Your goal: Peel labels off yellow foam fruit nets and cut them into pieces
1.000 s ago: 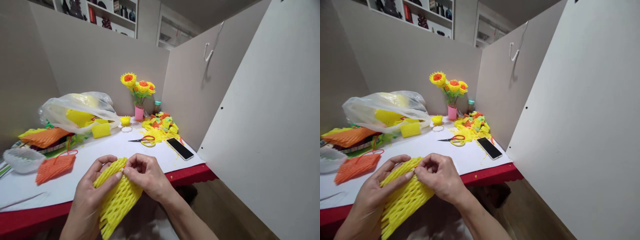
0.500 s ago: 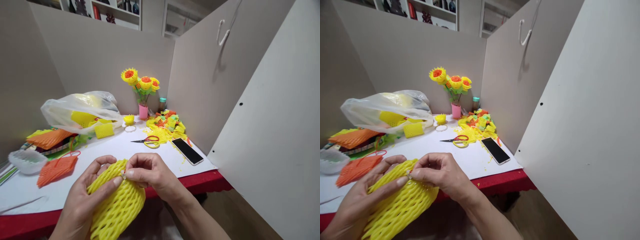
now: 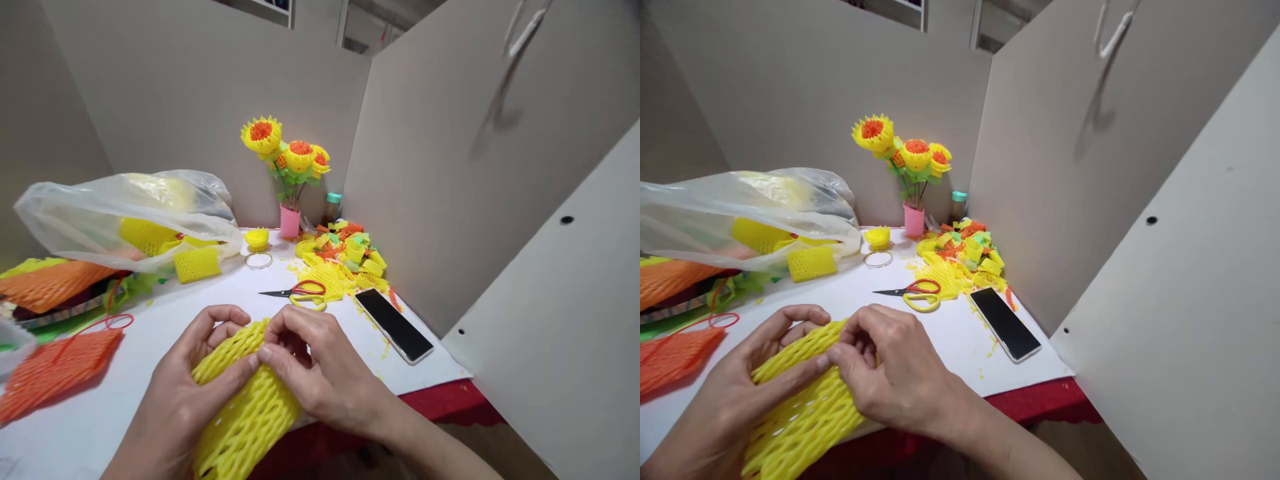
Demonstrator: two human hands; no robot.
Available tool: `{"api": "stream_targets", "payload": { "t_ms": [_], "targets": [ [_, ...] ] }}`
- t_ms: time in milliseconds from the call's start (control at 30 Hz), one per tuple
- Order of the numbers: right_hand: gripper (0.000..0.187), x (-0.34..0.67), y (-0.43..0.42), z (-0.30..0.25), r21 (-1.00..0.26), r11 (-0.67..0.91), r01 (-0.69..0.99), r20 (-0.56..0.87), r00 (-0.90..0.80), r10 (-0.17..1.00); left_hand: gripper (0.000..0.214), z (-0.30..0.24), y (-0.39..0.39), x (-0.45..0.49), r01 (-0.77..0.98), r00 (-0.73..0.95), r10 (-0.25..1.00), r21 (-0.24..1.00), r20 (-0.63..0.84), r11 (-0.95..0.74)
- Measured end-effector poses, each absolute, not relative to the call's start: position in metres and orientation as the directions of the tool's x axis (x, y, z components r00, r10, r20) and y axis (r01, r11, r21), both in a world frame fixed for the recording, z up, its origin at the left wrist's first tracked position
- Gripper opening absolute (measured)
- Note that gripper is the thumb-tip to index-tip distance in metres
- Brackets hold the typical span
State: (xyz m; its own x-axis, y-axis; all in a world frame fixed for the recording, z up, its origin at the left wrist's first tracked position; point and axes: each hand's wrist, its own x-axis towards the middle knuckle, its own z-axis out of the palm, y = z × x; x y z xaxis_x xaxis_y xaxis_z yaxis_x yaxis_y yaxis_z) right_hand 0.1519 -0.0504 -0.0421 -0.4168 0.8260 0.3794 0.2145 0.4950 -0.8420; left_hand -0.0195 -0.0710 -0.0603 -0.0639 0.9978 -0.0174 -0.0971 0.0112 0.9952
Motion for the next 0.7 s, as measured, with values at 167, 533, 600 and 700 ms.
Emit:
{"api": "stream_targets", "payload": {
  "t_ms": [167, 533, 600, 700],
  "targets": [
    [0.015, 0.153, -0.027, -0.044, -0.965, 0.261, -0.017, 0.237, -0.479, 0.845, 0.048, -0.058, -0.057, -0.018, -0.241, 0.016, 0.991, 0.962, -0.131, 0.131],
    [0.023, 0.160, 0.001, -0.063, -0.982, 0.047, -0.181, 0.129, -0.476, 0.870, 0.048, -0.068, -0.026, -0.014, -0.080, -0.079, 0.988, 0.989, -0.134, 0.128],
    [0.019, 0.160, 0.005, -0.066, -0.984, 0.122, -0.131, 0.170, -0.456, 0.873, 0.051, -0.067, -0.023, -0.012, -0.035, -0.106, 0.982, 0.988, -0.155, 0.152],
    [0.016, 0.158, 0.011, -0.073, -0.976, 0.205, -0.068, 0.214, -0.440, 0.872, 0.052, -0.068, -0.018, -0.010, 0.041, -0.140, 0.980, 0.988, -0.142, 0.149]
  ]
}}
